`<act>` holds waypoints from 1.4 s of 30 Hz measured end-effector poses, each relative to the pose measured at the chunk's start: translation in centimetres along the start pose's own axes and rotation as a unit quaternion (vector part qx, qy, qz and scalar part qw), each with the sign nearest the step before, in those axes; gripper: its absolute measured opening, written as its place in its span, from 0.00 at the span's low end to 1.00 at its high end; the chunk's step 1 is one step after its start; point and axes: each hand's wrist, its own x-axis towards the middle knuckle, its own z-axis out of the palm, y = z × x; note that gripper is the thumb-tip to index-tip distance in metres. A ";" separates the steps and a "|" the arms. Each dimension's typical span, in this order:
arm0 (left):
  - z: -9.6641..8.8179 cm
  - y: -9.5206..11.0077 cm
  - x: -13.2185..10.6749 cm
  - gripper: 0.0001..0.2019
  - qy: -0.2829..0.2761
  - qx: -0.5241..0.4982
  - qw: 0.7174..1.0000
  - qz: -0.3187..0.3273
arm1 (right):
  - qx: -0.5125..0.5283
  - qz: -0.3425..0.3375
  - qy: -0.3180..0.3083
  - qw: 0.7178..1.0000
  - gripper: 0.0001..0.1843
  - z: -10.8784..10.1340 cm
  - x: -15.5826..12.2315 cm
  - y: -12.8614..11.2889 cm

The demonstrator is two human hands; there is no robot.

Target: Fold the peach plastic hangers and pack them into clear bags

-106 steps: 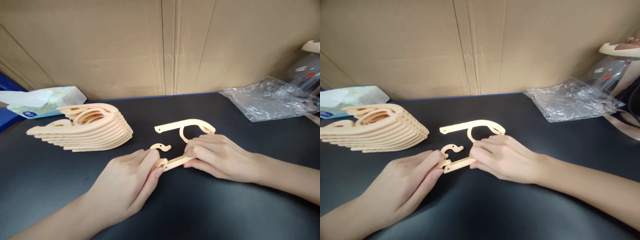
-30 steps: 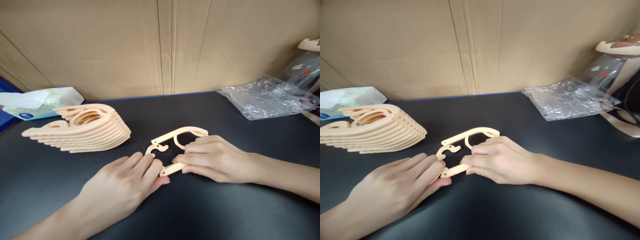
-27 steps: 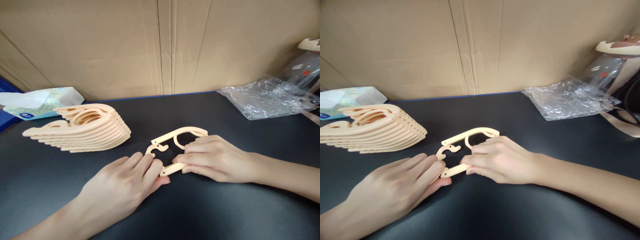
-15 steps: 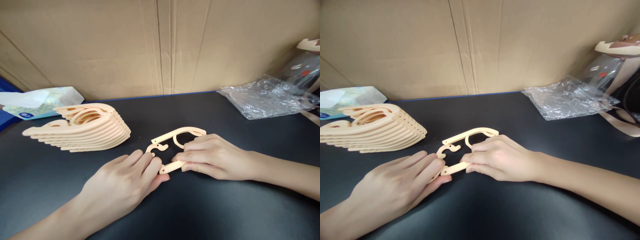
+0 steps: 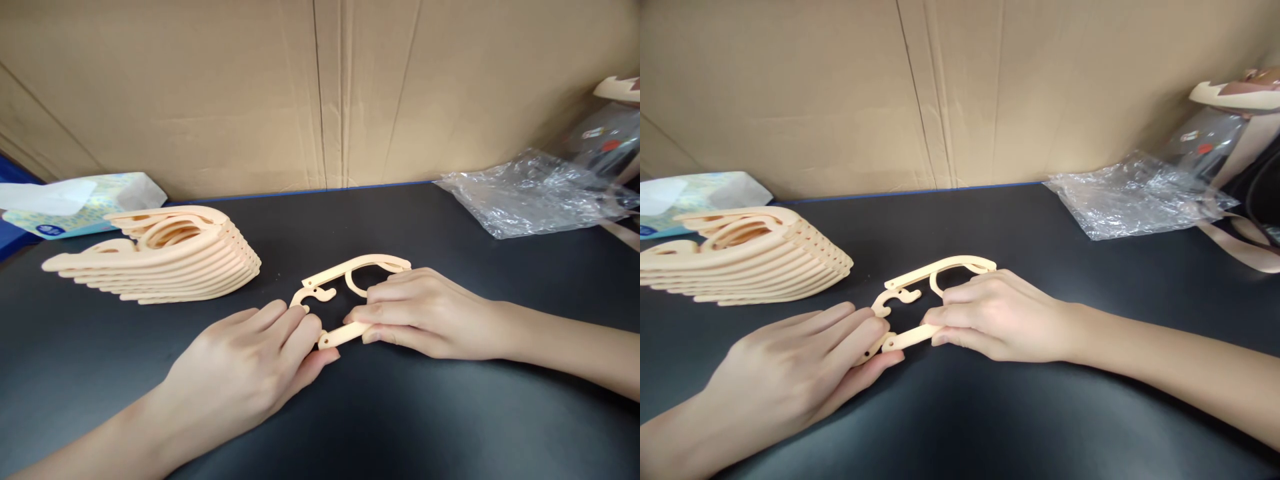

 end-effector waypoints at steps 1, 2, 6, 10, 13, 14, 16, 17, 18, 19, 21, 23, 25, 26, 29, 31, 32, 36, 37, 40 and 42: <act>0.0 0.0 0.1 0.16 -0.004 -0.003 1.000 0.002 | -0.004 0.000 0.000 1.000 0.17 0.0 0.0 0.0; -0.1 -0.1 0.2 0.16 -0.007 -0.003 1.000 0.005 | -0.006 0.001 -0.001 1.000 0.17 0.0 0.0 0.0; -0.2 -0.1 0.5 0.17 -0.015 -0.002 1.000 0.014 | -0.010 -0.002 0.004 1.000 0.16 0.0 0.1 -0.2; -0.4 -0.1 0.4 0.17 -0.017 -0.003 1.000 0.017 | -0.013 -0.002 0.003 1.000 0.16 0.0 0.2 -0.2; -0.4 -0.1 0.4 0.18 -0.013 -0.003 1.000 0.015 | -0.016 0.002 -0.002 1.000 0.16 0.1 0.1 -0.2; -0.4 -0.1 0.4 0.18 -0.014 -0.004 1.000 0.014 | -0.016 0.002 -0.004 1.000 0.16 0.1 0.1 -0.1; -0.4 -0.1 0.4 0.18 -0.016 -0.006 1.000 0.014 | -0.017 0.003 -0.002 1.000 0.17 0.1 0.1 -0.1; -0.4 -0.1 0.5 0.18 -0.018 -0.007 1.000 0.013 | -0.016 0.003 -0.001 1.000 0.17 0.1 0.1 -0.1; -0.4 -0.1 0.6 0.19 -0.018 -0.008 1.000 0.014 | -0.017 0.001 0.000 1.000 0.17 0.1 0.1 -0.1; -0.4 -0.1 0.6 0.19 -0.018 -0.008 1.000 0.015 | -0.017 -0.001 0.001 1.000 0.17 0.1 0.1 -0.1; -0.4 -0.1 0.8 0.19 -0.015 -0.007 1.000 0.016 | -0.017 -0.003 0.002 1.000 0.17 0.1 0.1 -0.1; -0.4 -0.1 0.9 0.20 -0.012 -0.005 1.000 0.017 | -0.015 -0.002 0.001 1.000 0.17 0.1 0.1 -0.1; -0.4 -0.1 0.9 0.20 -0.011 -0.004 1.000 0.016 | -0.014 0.000 -0.001 1.000 0.16 0.1 0.1 -0.1; -0.4 0.0 0.9 0.20 -0.012 -0.004 1.000 0.017 | -0.015 0.000 -0.002 1.000 0.16 0.1 0.1 -0.1; -0.5 0.0 0.8 0.21 -0.008 -0.004 1.000 0.016 | -0.017 -0.002 0.000 1.000 0.16 0.1 0.1 -0.1; -0.5 0.0 0.8 0.21 -0.006 -0.001 1.000 0.015 | -0.016 -0.002 0.000 1.000 0.16 0.1 0.0 -0.2; -0.5 0.1 0.7 0.21 -0.007 -0.001 1.000 0.016 | -0.016 -0.001 -0.001 1.000 0.15 0.1 0.0 -0.2; -0.5 0.2 0.8 0.21 -0.004 -0.008 1.000 0.019 | -0.016 0.000 0.002 1.000 0.16 0.1 0.1 -0.2; -0.4 0.2 0.8 0.21 -0.004 -0.010 1.000 0.018 | -0.016 0.001 0.002 1.000 0.16 0.1 0.1 -0.2; -0.3 0.2 1.0 0.21 -0.008 -0.019 1.000 0.020 | -0.013 0.001 0.001 1.000 0.16 0.2 0.1 -0.2; -0.2 0.1 1.0 0.20 -0.006 -0.023 1.000 0.018 | -0.014 0.002 0.001 1.000 0.16 0.2 0.1 -0.2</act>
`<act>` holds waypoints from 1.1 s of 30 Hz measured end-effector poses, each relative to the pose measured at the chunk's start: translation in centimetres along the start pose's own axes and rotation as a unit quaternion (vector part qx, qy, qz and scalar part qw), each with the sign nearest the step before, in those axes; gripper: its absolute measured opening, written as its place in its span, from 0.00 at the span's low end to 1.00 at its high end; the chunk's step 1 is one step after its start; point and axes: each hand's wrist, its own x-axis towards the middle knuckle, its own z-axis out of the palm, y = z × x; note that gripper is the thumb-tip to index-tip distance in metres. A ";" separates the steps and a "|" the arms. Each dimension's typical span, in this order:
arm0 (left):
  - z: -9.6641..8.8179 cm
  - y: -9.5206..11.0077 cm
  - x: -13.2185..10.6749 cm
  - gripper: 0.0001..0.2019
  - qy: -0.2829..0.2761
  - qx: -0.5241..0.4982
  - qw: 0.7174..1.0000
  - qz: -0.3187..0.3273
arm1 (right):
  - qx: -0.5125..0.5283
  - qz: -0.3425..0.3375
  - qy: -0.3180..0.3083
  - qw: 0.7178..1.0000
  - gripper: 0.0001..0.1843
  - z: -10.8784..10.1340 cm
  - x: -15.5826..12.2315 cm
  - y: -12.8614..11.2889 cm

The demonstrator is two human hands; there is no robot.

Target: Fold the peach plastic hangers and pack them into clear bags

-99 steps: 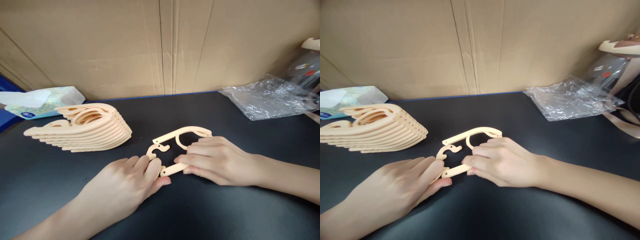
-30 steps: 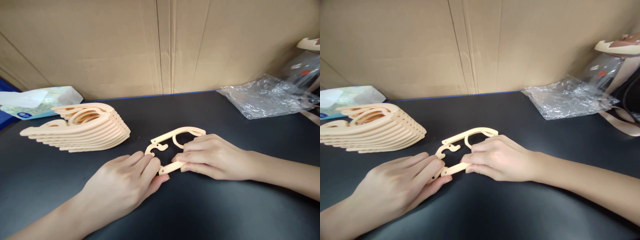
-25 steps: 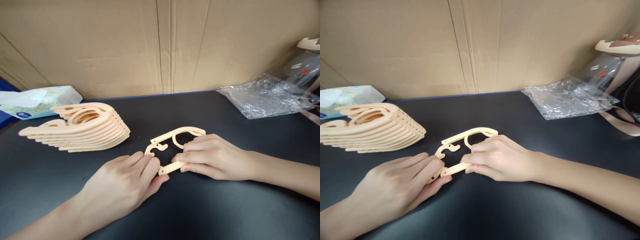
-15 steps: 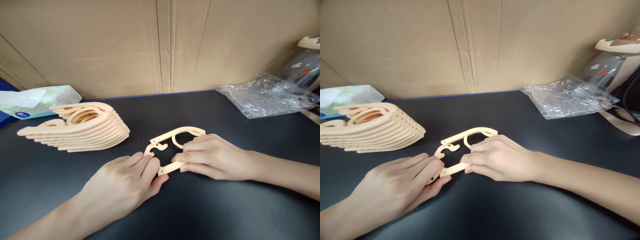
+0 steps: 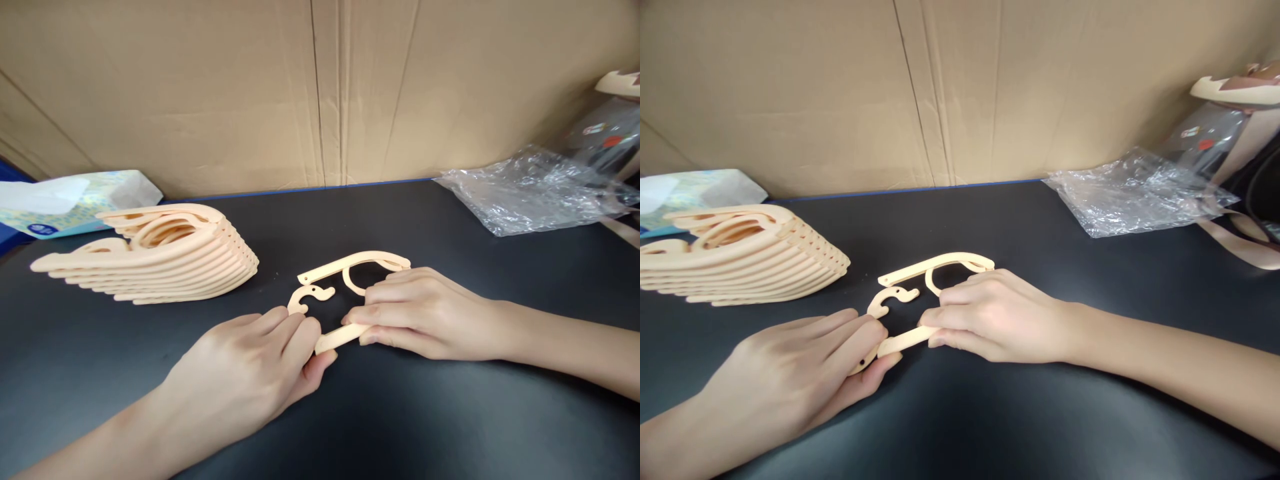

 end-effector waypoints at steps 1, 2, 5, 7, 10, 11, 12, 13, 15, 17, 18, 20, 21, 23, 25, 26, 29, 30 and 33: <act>0.0 0.0 0.0 0.20 0.001 0.000 1.000 -0.001 | -0.001 0.000 0.001 1.000 0.16 0.0 0.0 0.0; 0.0 0.0 -0.1 0.20 0.002 0.000 1.000 -0.002 | -0.003 -0.001 0.002 1.000 0.17 0.0 0.0 0.0; 0.0 0.0 -0.2 0.21 0.002 0.004 1.000 -0.003 | -0.010 -0.003 0.000 1.000 0.18 -0.1 0.0 0.0; -0.1 0.0 -0.1 0.21 0.001 0.003 1.000 -0.004 | -0.015 0.000 -0.004 1.000 0.18 -0.1 0.0 0.0; -0.1 -0.1 0.1 0.20 -0.002 -0.010 1.000 -0.006 | -0.016 -0.001 -0.005 1.000 0.18 -0.1 0.0 0.0; -0.1 -0.1 0.1 0.20 -0.005 -0.017 1.000 -0.007 | -0.014 -0.003 -0.005 1.000 0.18 -0.1 -0.1 0.0; -0.1 -0.2 0.2 0.19 -0.007 -0.024 1.000 -0.008 | -0.012 -0.005 -0.004 1.000 0.17 0.0 -0.1 0.0; -0.1 -0.2 0.2 0.19 -0.005 -0.032 0.999 -0.008 | -0.012 -0.007 -0.003 1.000 0.17 0.0 -0.1 0.0; 0.0 -0.2 0.1 0.17 -0.004 -0.046 0.999 -0.009 | -0.015 -0.014 0.000 1.000 0.16 0.0 -0.1 0.0; 0.0 -0.2 -0.1 0.15 -0.003 -0.058 0.998 -0.007 | -0.020 -0.020 0.004 1.000 0.16 0.0 -0.1 0.1; 0.0 -0.2 -0.2 0.14 -0.003 -0.065 0.998 -0.007 | -0.022 -0.023 0.008 0.999 0.16 0.0 -0.1 0.1; 0.1 -0.2 -0.4 0.12 -0.005 -0.085 0.996 -0.009 | -0.027 -0.029 0.021 0.999 0.16 0.0 0.0 0.1; 0.1 -0.2 -0.5 0.11 -0.004 -0.095 0.995 -0.011 | -0.030 -0.034 0.029 0.999 0.16 0.0 0.0 0.0; 0.2 -0.1 -0.8 0.11 0.004 -0.107 0.994 -0.016 | -0.036 -0.045 0.046 0.997 0.16 0.0 0.1 -0.1; 0.4 0.0 -1.0 0.11 0.011 -0.110 0.994 -0.019 | -0.035 -0.051 0.058 0.996 0.15 0.1 0.2 -0.1; 0.5 0.0 -1.0 0.11 0.013 -0.111 0.993 -0.021 | -0.031 -0.052 0.064 0.996 0.15 0.1 0.2 -0.2; 0.7 0.1 -1.0 0.11 0.016 -0.118 0.993 -0.027 | -0.018 -0.050 0.085 0.995 0.14 0.1 0.2 -0.2; 0.7 0.1 -1.0 0.11 0.017 -0.119 0.992 -0.027 | -0.016 -0.049 0.092 0.994 0.14 0.1 0.2 -0.2; 0.7 0.1 -1.0 0.11 0.018 -0.118 0.992 -0.028 | -0.026 -0.040 0.110 0.993 0.15 -0.2 0.2 -0.3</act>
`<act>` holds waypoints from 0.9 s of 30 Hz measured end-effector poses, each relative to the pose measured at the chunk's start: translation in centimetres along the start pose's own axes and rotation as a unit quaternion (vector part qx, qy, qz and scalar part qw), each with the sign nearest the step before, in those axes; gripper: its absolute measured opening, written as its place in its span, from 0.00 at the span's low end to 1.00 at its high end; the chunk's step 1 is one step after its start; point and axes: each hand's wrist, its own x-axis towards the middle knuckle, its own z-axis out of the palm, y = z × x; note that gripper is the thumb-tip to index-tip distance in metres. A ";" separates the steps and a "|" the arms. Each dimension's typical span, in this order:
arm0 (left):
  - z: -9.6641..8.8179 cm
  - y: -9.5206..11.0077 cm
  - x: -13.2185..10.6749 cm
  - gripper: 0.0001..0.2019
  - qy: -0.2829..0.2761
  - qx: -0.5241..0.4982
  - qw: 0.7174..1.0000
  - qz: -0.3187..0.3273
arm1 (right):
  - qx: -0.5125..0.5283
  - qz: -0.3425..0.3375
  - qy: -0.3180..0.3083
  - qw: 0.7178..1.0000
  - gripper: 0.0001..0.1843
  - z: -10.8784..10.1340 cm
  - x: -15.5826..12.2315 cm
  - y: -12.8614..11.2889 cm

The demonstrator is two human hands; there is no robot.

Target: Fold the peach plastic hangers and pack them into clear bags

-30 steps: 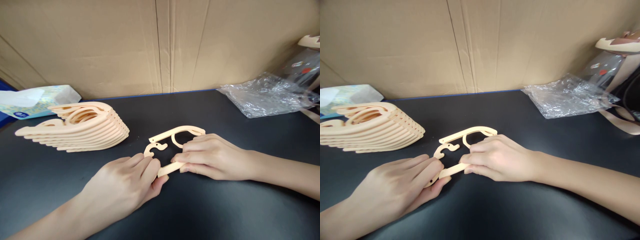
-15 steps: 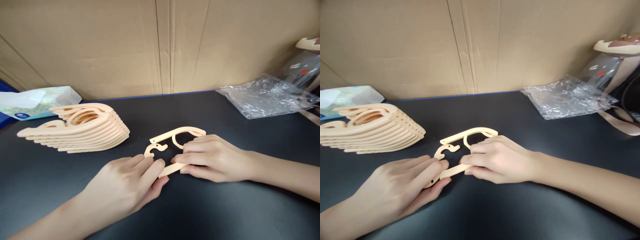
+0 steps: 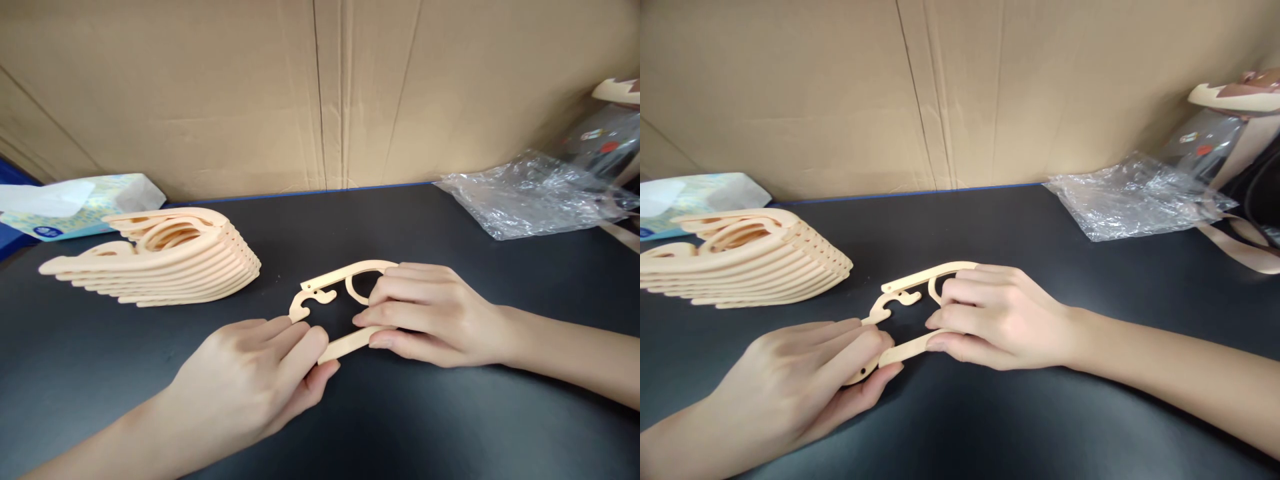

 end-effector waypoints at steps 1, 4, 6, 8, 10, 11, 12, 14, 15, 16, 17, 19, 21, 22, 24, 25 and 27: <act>0.0 0.0 0.0 0.11 -0.001 0.001 1.000 -0.002 | -0.012 0.008 0.006 1.000 0.15 -0.1 0.0 0.0; -0.1 0.0 0.0 0.11 -0.001 0.000 1.000 -0.003 | -0.054 0.051 0.035 0.997 0.15 -0.4 0.1 -0.1; 0.0 0.0 0.0 0.11 0.000 -0.002 1.000 -0.003 | -0.073 0.077 0.047 0.993 0.15 -0.5 0.1 -0.1; 0.0 0.0 0.0 0.11 0.004 -0.005 1.000 -0.004 | -0.076 0.098 0.034 0.992 0.16 -0.4 0.2 0.1; 0.0 0.0 0.0 0.12 0.005 -0.005 1.000 -0.003 | -0.066 0.118 0.014 0.991 0.15 -0.3 0.2 0.2; 0.0 0.0 0.0 0.12 0.006 -0.004 1.000 -0.001 | -0.059 0.128 0.006 0.990 0.15 -0.2 0.2 0.3; 0.0 0.1 0.0 0.12 0.007 -0.003 1.000 0.001 | -0.053 0.137 0.000 0.989 0.15 -0.2 0.2 0.4; -0.1 0.1 -0.1 0.11 0.007 -0.002 1.000 0.005 | -0.044 0.147 -0.007 0.988 0.13 -0.1 0.2 0.4; -0.1 0.0 -0.1 0.11 0.005 -0.003 1.000 0.007 | -0.041 0.149 -0.009 0.988 0.13 -0.1 0.2 0.4; 0.0 0.0 -0.2 0.10 0.002 -0.007 1.000 0.008 | -0.039 0.151 -0.011 0.988 0.12 0.0 0.2 0.5; 0.0 0.0 -0.3 0.10 -0.002 -0.013 1.000 0.009 | -0.037 0.154 -0.012 0.987 0.12 0.0 0.2 0.5; 0.0 0.0 -0.4 0.09 -0.010 -0.028 0.999 0.012 | -0.037 0.164 -0.013 0.986 0.12 0.0 0.2 0.5; 0.1 0.0 -0.5 0.09 -0.015 -0.038 0.999 0.016 | -0.042 0.174 -0.019 0.984 0.12 0.0 0.2 0.5; 0.0 0.0 -0.4 0.09 -0.016 -0.043 0.999 0.018 | -0.046 0.178 -0.022 0.983 0.12 0.0 0.2 0.5; 0.0 0.1 -0.4 0.09 -0.015 -0.055 0.998 0.022 | -0.053 0.184 -0.027 0.981 0.13 0.0 0.1 0.5; -0.1 0.1 -0.3 0.09 -0.014 -0.063 0.998 0.022 | -0.055 0.187 -0.028 0.980 0.13 0.0 0.1 0.5; -0.2 0.2 -0.1 0.09 -0.014 -0.081 0.996 0.023 | -0.059 0.192 -0.027 0.979 0.13 0.0 0.1 0.5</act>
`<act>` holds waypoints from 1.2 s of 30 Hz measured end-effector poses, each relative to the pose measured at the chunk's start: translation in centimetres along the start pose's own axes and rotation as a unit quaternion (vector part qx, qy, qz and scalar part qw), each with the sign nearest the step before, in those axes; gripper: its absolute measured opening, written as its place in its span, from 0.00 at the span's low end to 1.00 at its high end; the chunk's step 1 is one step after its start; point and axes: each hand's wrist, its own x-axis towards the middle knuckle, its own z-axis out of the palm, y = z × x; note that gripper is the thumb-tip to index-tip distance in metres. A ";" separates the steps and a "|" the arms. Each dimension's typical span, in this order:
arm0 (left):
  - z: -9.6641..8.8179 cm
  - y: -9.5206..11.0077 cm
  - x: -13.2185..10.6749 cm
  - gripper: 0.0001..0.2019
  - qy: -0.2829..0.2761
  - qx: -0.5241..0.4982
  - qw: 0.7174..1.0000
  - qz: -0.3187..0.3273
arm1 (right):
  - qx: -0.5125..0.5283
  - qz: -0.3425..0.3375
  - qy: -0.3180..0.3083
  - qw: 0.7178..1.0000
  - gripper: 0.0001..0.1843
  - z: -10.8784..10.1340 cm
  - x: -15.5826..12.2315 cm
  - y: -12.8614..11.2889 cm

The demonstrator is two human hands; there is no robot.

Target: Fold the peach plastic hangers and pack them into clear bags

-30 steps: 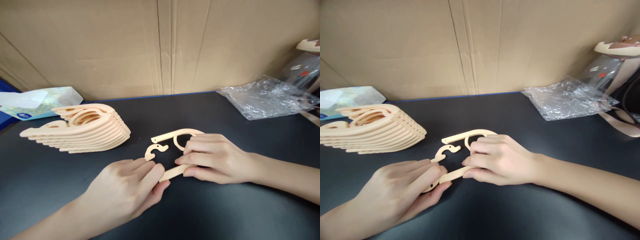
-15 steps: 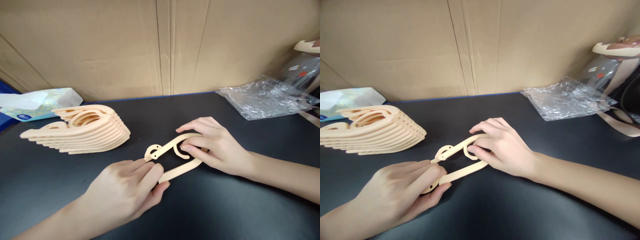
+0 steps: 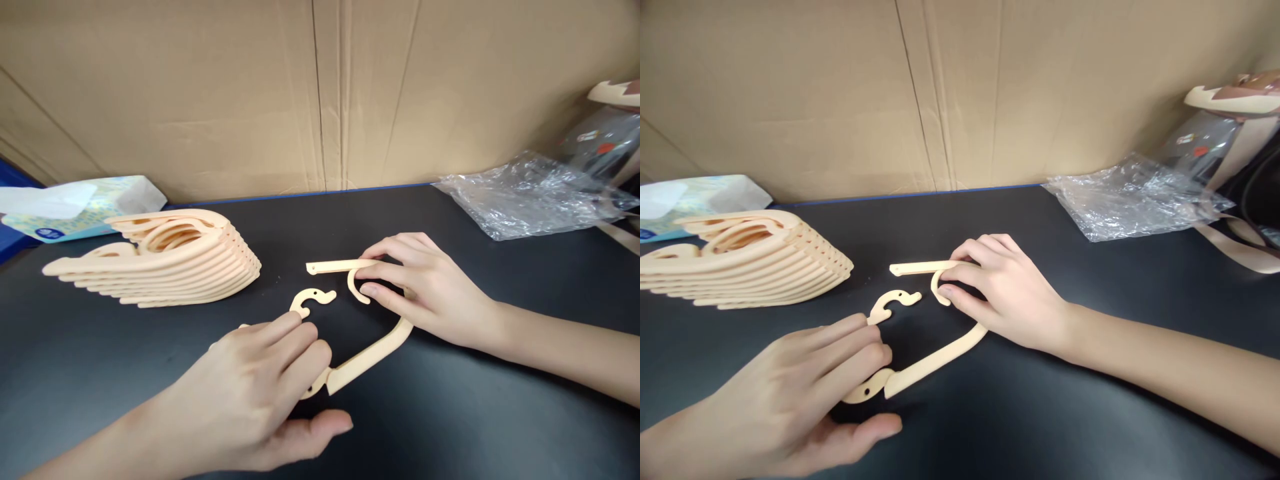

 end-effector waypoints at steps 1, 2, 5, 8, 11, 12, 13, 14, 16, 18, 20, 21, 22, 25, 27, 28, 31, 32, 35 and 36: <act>-0.1 0.0 0.1 0.08 -0.002 -0.009 1.000 0.003 | -0.001 0.002 0.002 1.000 0.13 0.0 0.0 0.0; -0.1 0.1 0.1 0.06 -0.007 -0.021 1.000 0.010 | -0.002 0.004 0.004 1.000 0.12 0.0 0.0 0.0; -0.5 0.1 0.3 0.06 -0.033 -0.059 0.997 0.031 | -0.004 0.010 0.007 1.000 0.12 0.1 0.0 0.1; -0.9 0.1 0.6 0.08 -0.071 -0.081 0.994 0.026 | -0.008 0.016 0.005 1.000 0.12 0.1 0.0 0.1; -1.2 0.2 0.8 0.07 -0.079 -0.092 0.992 0.026 | -0.012 0.019 -0.001 1.000 0.13 0.1 0.0 0.1; -1.2 0.2 0.8 0.06 -0.072 -0.094 0.992 0.032 | -0.013 0.022 -0.004 1.000 0.13 0.1 0.0 0.2; -1.2 0.3 0.8 0.06 -0.065 -0.091 0.993 0.037 | -0.014 0.025 -0.007 1.000 0.13 0.2 0.0 0.2; -1.1 0.3 0.8 0.07 -0.054 -0.087 0.994 0.043 | -0.014 0.028 -0.011 0.999 0.14 0.2 0.0 0.2; -1.1 0.4 0.8 0.12 -0.050 -0.067 0.996 0.037 | -0.016 0.032 -0.015 0.999 0.14 0.2 -0.1 0.3; -1.1 0.5 0.8 0.17 -0.056 -0.048 0.997 0.026 | -0.017 0.033 -0.018 0.999 0.15 0.3 -0.1 0.3; -1.1 0.6 0.7 0.18 -0.054 -0.038 0.998 0.023 | -0.020 0.032 -0.020 0.999 0.15 0.4 -0.1 0.3; -1.1 0.6 0.7 0.18 -0.049 -0.036 0.998 0.022 | -0.021 0.031 -0.021 0.999 0.15 0.4 -0.1 0.3; -1.0 0.6 0.7 0.17 -0.040 -0.037 0.998 0.024 | -0.022 0.029 -0.020 0.999 0.15 0.4 -0.1 0.4; -0.6 0.6 0.7 0.13 -0.022 -0.031 0.999 0.009 | -0.024 0.028 -0.022 0.999 0.15 0.4 -0.1 0.4; -0.4 0.6 0.6 0.11 -0.008 -0.008 1.000 -0.011 | -0.023 0.034 -0.027 0.999 0.15 0.3 -0.1 0.4; -0.3 0.6 0.5 0.11 -0.006 0.007 1.000 -0.023 | -0.021 0.037 -0.028 0.999 0.15 0.3 -0.1 0.4; -0.1 0.7 0.2 0.11 -0.024 0.016 0.998 -0.058 | -0.014 0.043 -0.026 0.999 0.14 0.3 0.0 0.3; 0.0 0.7 0.1 0.11 -0.034 0.007 0.997 -0.067 | -0.013 0.044 -0.025 0.999 0.14 0.3 0.0 0.3; -0.1 0.5 0.0 0.10 -0.050 -0.032 0.996 -0.065 | -0.013 0.042 -0.023 0.999 0.15 0.3 0.0 0.3; -0.1 0.4 0.0 0.09 -0.050 -0.042 0.996 -0.058 | -0.015 0.041 -0.022 0.999 0.15 0.4 -0.1 0.3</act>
